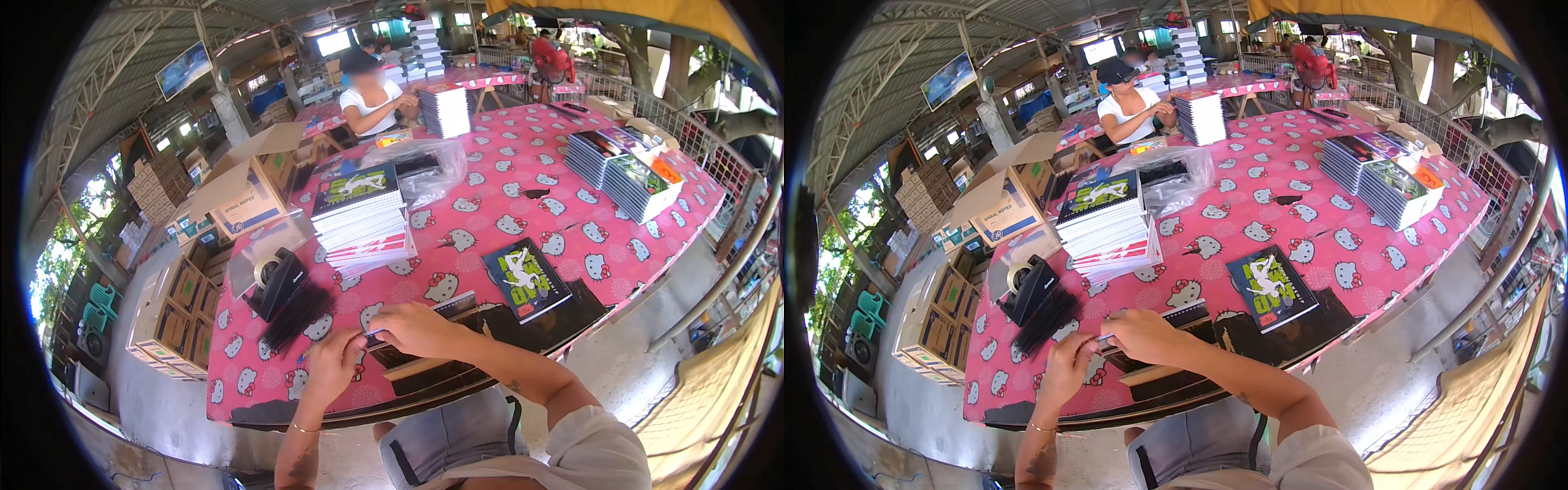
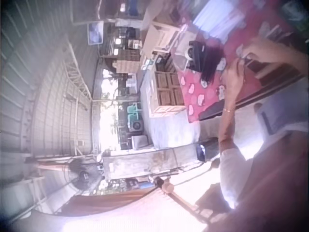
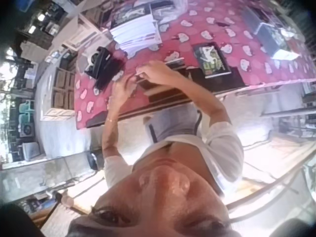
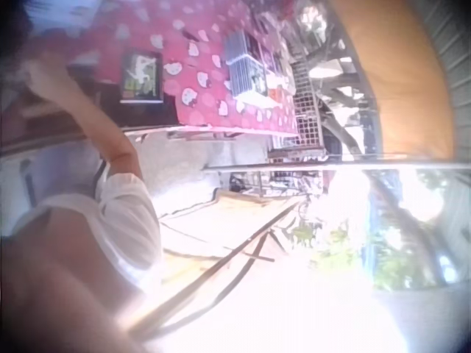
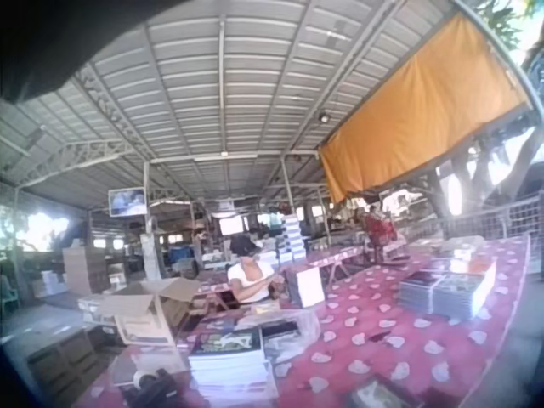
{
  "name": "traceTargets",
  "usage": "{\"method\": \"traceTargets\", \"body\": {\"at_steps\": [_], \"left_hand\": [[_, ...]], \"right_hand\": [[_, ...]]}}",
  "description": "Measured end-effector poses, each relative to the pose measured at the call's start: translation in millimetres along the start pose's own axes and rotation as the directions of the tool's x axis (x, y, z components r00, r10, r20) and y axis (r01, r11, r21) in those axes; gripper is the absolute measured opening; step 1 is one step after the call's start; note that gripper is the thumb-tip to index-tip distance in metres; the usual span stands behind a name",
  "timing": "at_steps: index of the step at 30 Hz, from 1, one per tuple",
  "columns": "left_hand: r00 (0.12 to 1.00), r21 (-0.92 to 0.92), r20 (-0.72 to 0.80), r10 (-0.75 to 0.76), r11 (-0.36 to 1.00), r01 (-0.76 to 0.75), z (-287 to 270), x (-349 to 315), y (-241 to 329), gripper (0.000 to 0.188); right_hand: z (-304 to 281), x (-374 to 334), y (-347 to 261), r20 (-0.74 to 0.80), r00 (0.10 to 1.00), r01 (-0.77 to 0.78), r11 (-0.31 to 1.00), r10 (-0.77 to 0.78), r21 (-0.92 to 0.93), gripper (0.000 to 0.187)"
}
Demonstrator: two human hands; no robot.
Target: The person prepares spiral notebooks by manually checking the pages, aligning the covers, and using a pair of shears to trim the wire binding.
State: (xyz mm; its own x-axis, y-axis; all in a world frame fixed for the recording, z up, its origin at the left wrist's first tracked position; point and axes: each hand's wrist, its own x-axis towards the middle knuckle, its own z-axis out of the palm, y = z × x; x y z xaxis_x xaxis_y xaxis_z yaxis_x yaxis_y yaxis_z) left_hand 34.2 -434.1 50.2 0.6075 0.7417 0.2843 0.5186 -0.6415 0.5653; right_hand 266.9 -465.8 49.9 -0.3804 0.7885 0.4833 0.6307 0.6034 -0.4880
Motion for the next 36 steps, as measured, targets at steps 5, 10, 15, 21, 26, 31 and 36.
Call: {"method": "traceTargets", "body": {"at_steps": [5,10,15,21,26,31,36], "left_hand": [[0.994,-0.013,-0.011,0.109,0.994,-0.109,-7.3,4.9,15.5,0.015],[0.974,0.037,-0.121,0.19,0.982,-0.187,2.8,17.5,3.4,0.021],[0.973,0.259,-0.122,0.196,0.953,-0.16,17.1,17.5,16.8,0.038],[0.98,0.63,-0.196,0.028,0.77,0.104,99.3,-37.2,31.0,0.082],[0.966,0.642,-0.24,0.099,0.762,0.081,68.5,13.8,26.2,0.093],[0.959,0.663,-0.244,0.145,0.746,0.055,84.3,-12.1,26.8,0.094],[0.985,0.57,0.174,-0.015,0.817,-0.089,88.2,-21.9,41.3,0.092]], "right_hand": [[-15.0,-22.4,-3.9,-0.262,0.942,0.148,0.961,-0.209,-0.236,0.01],[-16.9,-19.2,6.2,0.0,0.997,-0.072,0.981,0.073,-0.18,0.014],[-18.9,-15.2,10.0,0.0,0.998,-0.061,0.981,0.062,-0.184,0.015],[-14.8,-18.8,8.3,-0.026,0.997,-0.082,0.982,0.078,-0.172,0.014],[-29.7,-24.2,4.6,-0.001,0.998,-0.065,0.984,0.066,-0.166,0.018],[-33.8,-37.4,17.0,-0.018,1.0,-0.026,0.961,0.022,-0.275,0.028],[-33.4,-34.6,22.0,-0.045,0.999,-0.011,0.971,0.0,-0.239,0.022]]}}
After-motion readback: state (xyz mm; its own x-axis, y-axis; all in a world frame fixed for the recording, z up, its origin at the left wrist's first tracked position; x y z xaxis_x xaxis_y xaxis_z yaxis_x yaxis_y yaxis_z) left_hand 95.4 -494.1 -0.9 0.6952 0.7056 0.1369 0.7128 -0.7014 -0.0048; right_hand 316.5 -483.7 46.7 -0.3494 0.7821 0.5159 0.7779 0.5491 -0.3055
